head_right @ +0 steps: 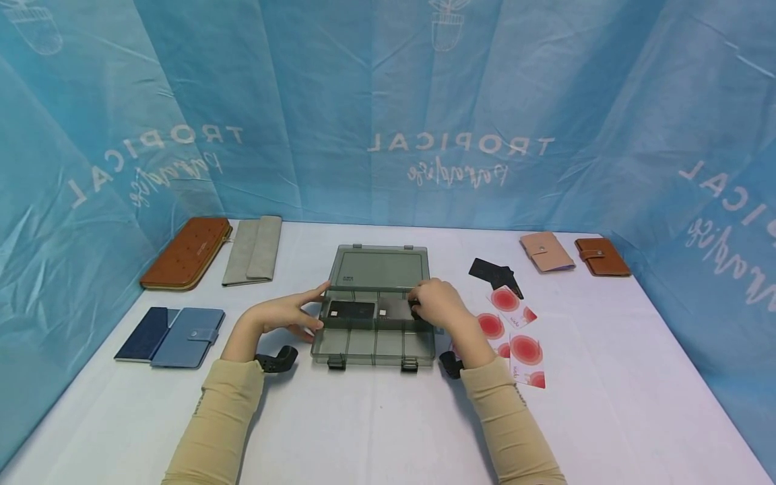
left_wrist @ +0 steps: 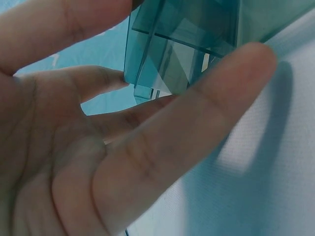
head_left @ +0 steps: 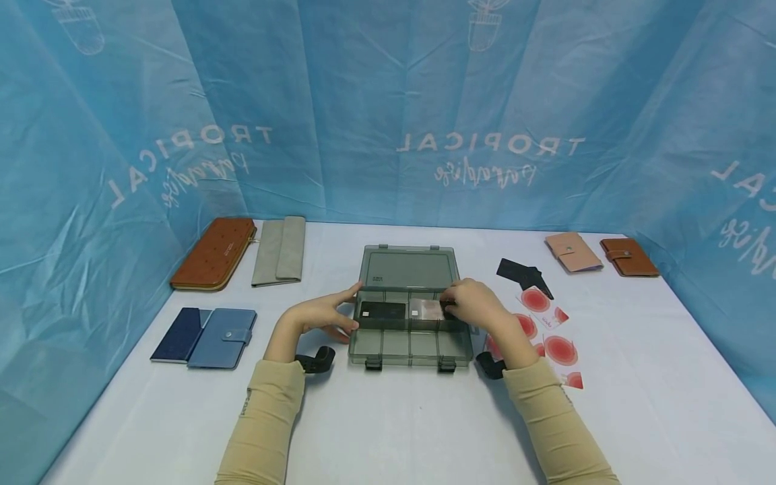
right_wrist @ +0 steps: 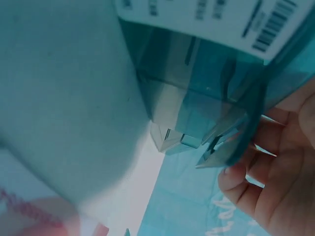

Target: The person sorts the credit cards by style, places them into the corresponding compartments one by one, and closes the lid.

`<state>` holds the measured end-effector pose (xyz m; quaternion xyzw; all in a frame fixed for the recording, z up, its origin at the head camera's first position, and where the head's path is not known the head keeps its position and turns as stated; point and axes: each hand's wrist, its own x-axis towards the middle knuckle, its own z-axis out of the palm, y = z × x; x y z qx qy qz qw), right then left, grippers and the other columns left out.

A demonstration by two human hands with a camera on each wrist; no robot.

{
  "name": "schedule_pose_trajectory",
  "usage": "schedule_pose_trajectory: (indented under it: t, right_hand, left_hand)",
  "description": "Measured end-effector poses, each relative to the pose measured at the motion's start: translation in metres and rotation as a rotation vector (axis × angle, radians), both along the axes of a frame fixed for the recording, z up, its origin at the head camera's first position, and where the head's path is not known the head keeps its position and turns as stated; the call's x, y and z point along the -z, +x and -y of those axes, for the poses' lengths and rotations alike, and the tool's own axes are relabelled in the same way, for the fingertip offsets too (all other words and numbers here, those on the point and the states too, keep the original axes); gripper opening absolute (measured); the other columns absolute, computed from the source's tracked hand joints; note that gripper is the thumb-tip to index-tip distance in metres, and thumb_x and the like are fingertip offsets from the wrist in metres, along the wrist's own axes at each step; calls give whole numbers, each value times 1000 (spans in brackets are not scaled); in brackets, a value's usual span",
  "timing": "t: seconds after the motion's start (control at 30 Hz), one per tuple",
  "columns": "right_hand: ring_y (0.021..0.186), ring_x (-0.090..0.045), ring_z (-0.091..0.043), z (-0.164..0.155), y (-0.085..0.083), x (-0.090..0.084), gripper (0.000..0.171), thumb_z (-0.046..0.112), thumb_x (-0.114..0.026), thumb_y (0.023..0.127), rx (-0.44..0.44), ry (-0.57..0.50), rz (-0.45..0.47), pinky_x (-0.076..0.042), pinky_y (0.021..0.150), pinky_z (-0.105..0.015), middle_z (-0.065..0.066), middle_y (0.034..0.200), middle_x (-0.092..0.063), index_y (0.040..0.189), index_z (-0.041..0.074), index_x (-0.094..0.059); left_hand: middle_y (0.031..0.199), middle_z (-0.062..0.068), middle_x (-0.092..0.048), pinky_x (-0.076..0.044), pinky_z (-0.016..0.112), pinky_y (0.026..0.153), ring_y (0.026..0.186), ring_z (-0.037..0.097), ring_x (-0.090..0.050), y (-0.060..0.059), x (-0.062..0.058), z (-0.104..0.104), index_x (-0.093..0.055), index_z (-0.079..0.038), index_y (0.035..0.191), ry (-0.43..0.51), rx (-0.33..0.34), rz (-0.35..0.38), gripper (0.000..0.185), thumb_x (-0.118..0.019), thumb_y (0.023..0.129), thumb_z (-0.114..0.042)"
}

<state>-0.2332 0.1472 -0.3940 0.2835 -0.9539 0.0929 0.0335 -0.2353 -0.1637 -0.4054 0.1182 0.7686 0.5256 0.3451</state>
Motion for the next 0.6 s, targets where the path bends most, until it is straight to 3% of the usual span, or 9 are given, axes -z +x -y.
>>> schedule_pose_trajectory:
  t: [0.1,0.23,0.3,0.37,0.5,0.6]
  right_hand:
    - [87,-61,-22,-4,-2,-2,18,11,-67,84,-23,-54,66,-52,74,-38,-5,94,-67,101,7,-71]
    - [86,-58,-21,-26,-12,-6,22,10,-63,87,7,-239,136,-50,71,-37,-7,97,-65,108,6,-67]
    - [88,-58,-25,-44,-22,-7,24,10,-61,88,109,-286,122,-49,73,-41,-12,100,-64,111,4,-65]
    - [96,-56,-34,-64,-32,-9,30,11,-58,89,283,-278,123,-48,78,-48,-20,109,-60,117,1,-60]
    - [112,-46,-46,-98,-52,-10,50,18,-56,87,615,-114,231,-42,90,-57,-31,125,-45,131,-4,-44]
    - [118,-40,-49,-114,-60,-9,61,24,-57,87,738,-26,326,-37,95,-61,-33,131,-40,135,-6,-36]
  left_hand:
    - [151,23,-5,-55,40,79,91,28,-59,1,0,0,4,-22,150,-4,5,-3,93,-61,87,-1]
    - [151,23,-5,-55,41,79,91,28,-59,1,-1,-1,4,-22,150,-4,6,-6,92,-60,87,-1]
    - [151,23,-5,-55,41,79,91,28,-59,1,-1,-1,4,-22,150,-6,8,-8,92,-60,87,-1]
    - [151,23,-5,-55,41,78,91,28,-59,1,-1,-1,4,-22,150,-10,8,-9,92,-60,87,-2]
    - [151,23,-5,-55,40,79,92,28,-59,0,-1,-1,4,-23,150,-16,8,-7,93,-60,87,-2]
    - [151,23,-5,-55,41,79,92,28,-59,0,0,-1,4,-23,150,-16,10,-7,93,-61,87,-3]
